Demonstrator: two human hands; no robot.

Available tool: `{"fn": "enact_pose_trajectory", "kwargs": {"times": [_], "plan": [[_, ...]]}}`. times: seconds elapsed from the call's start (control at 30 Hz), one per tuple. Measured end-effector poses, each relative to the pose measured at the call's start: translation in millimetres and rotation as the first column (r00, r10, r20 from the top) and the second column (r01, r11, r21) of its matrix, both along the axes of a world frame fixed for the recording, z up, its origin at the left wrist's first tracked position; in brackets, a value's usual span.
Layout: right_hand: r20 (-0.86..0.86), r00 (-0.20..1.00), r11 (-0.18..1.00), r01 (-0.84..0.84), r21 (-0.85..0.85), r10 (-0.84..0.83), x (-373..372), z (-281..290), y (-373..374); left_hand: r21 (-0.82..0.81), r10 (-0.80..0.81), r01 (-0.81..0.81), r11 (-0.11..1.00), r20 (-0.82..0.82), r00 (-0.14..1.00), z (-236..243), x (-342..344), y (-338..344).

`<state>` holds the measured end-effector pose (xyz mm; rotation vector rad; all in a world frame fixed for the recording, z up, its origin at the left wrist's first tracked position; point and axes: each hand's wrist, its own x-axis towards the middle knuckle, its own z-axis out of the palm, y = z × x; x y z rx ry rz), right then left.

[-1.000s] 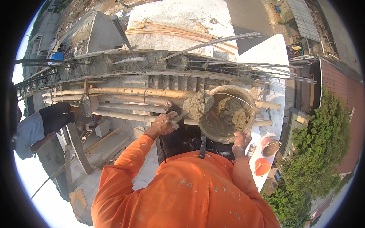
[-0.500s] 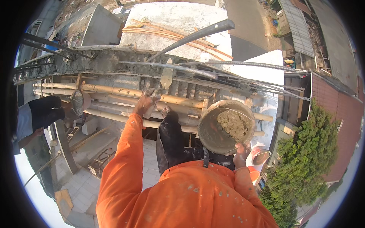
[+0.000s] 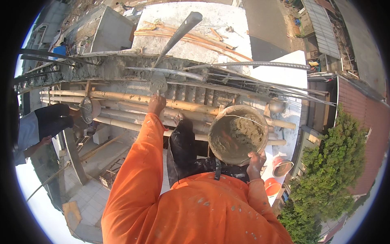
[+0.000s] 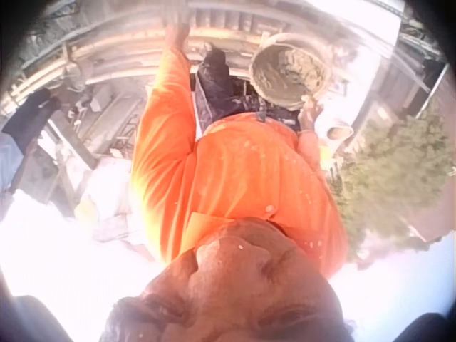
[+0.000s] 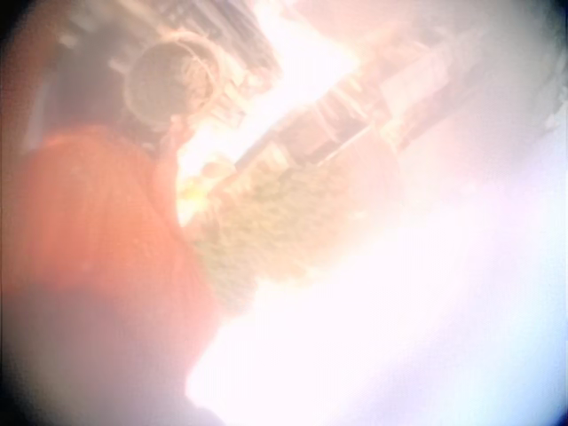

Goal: The person applies wet mortar to a brick wall using a trowel and a bucket, then positions and secures rebar into the wet cement.

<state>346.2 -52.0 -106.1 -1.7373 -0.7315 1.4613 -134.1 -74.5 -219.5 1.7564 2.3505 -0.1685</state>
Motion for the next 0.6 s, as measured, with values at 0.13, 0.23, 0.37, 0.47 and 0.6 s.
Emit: {"fn": "enact_pose_trajectory", "kwargs": {"times": [0.13,0.23,0.37,0.47,0.6], "plan": [[-0.009,1.0,1.0,0.011,0.006,-0.011,7,-3,0,0.183,0.075,-0.078,0.98,0.024,0.997,-5,-1,-2],[0.067,0.996,0.997,0.064,-0.047,-0.061,19,-9,-2,0.143,-0.095,0.103,0.984,-0.06,0.994,-24,-11,19],[0.091,0.99,0.984,0.117,-0.134,-0.105,34,-14,-3,0.063,-0.251,0.258,0.964,-0.094,0.963,-70,17,29],[0.115,0.98,0.974,0.176,-0.139,-0.161,40,-17,-1,0.126,-0.144,0.135,0.983,0.062,0.988,-81,54,16],[0.159,0.962,0.952,0.248,-0.178,-0.221,45,-20,2,-0.184,0.457,-0.426,0.886,0.189,0.869,-50,65,13]]}}
